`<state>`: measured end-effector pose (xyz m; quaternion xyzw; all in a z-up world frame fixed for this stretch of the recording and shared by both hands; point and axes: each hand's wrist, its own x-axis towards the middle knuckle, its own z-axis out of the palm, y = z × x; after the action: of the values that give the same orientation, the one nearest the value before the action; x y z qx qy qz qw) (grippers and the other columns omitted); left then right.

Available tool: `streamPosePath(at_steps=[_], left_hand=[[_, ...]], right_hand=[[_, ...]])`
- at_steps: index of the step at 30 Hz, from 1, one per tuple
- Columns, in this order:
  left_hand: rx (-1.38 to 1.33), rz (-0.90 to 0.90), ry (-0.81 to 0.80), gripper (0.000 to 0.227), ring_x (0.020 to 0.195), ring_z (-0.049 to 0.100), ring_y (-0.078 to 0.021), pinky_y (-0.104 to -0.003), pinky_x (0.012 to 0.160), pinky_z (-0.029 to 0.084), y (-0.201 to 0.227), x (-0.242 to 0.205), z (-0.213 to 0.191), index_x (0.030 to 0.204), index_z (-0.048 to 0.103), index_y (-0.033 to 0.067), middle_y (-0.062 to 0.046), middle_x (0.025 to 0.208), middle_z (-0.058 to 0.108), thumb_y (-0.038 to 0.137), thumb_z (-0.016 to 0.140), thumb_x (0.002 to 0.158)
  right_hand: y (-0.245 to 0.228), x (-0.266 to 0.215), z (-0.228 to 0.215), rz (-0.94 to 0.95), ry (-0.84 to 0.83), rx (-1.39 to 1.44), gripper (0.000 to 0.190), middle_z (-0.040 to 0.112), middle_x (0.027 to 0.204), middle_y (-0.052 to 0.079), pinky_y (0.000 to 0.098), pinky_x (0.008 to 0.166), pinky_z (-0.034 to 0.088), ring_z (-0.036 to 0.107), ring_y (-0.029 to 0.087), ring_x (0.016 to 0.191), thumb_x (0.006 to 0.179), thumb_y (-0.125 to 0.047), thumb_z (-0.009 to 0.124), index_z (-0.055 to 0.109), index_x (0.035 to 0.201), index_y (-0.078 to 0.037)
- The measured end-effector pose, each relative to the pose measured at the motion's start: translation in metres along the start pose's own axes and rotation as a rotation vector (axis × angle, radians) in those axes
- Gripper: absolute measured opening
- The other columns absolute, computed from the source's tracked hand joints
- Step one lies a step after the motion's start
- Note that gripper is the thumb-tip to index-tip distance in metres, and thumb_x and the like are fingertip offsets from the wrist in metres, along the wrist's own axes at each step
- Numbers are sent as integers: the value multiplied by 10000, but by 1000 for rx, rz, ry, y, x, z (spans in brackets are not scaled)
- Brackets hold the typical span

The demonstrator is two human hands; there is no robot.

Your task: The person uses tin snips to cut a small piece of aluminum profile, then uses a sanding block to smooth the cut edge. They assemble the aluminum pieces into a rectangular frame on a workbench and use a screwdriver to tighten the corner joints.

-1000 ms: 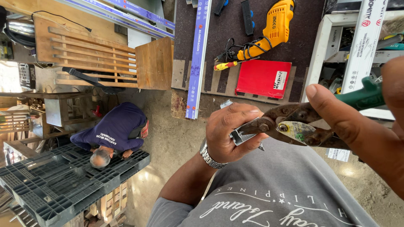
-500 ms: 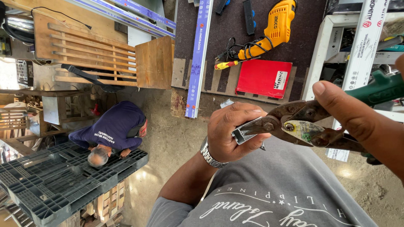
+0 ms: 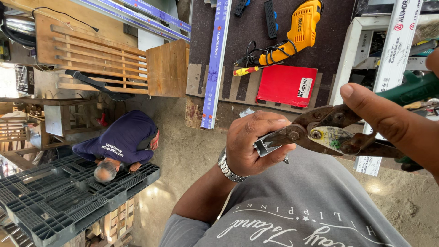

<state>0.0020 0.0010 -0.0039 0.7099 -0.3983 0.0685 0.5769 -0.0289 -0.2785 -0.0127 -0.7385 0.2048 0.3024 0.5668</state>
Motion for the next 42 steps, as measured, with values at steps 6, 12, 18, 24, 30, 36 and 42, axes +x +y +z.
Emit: streamPosePath(at_steps=[6, 12, 18, 24, 30, 36, 42], left_hand=[[-5, -9, 8, 389, 873, 786, -186, -267, 699, 652, -1, 0, -1, 1238, 574, 69, -112, 1032, 761, 269, 784, 977], [19, -3, -1, 396, 885, 780, -197, -277, 714, 640, -2, 0, -3, 1234, 574, 71, -117, 1033, 759, 273, 790, 971], [27, 0, 7, 408, 877, 781, -190, -267, 703, 635, -4, -2, -4, 1238, 572, 70, -116, 1042, 757, 256, 809, 964], [21, 4, 7, 429, 912, 775, -209, -268, 696, 635, -5, -1, -4, 1241, 569, 59, -137, 1059, 746, 256, 813, 948], [21, 13, 4, 437, 927, 779, -214, -276, 712, 641, -6, -2, -5, 1253, 561, 67, -124, 1060, 747, 259, 813, 953], [13, 20, 3, 435, 921, 778, -216, -281, 706, 642, -6, -3, -5, 1243, 560, 66, -131, 1055, 746, 259, 811, 945], [-5, 10, -2, 411, 924, 782, -213, -280, 696, 646, -5, -2, -6, 1250, 561, 63, -141, 1066, 746, 231, 801, 961]], right_hand=[[-22, -16, 10, 288, 189, 53, 644, 723, 910, 316, 419, 802, 643, 776, 392, 730, 978, -530, 537, 721, 1157, 60], [42, 9, -10, 417, 85, 49, 645, 718, 932, 301, 418, 773, 646, 778, 360, 741, 987, -524, 493, 648, 1173, 74], [250, 117, -62, 130, -118, 293, 522, 678, 1038, 283, 403, 764, 621, 765, 311, 818, 989, -351, 489, 514, 1285, 79], [361, 192, -114, 124, -594, 825, 497, 615, 1149, 257, 405, 772, 588, 759, 269, 924, 968, -193, 465, 365, 1391, 48], [372, 190, -112, 384, -481, 854, 532, 640, 1151, 285, 346, 774, 615, 748, 245, 898, 1028, -288, 443, 406, 1390, 100], [306, 156, -90, 182, -445, 608, 494, 672, 1091, 380, 413, 684, 644, 761, 344, 805, 1043, -200, 432, 422, 1352, 186], [105, 22, -26, -203, 246, -175, 407, 652, 793, 202, 333, 562, 586, 711, 242, 595, 1006, -320, 578, 501, 1075, 74]])
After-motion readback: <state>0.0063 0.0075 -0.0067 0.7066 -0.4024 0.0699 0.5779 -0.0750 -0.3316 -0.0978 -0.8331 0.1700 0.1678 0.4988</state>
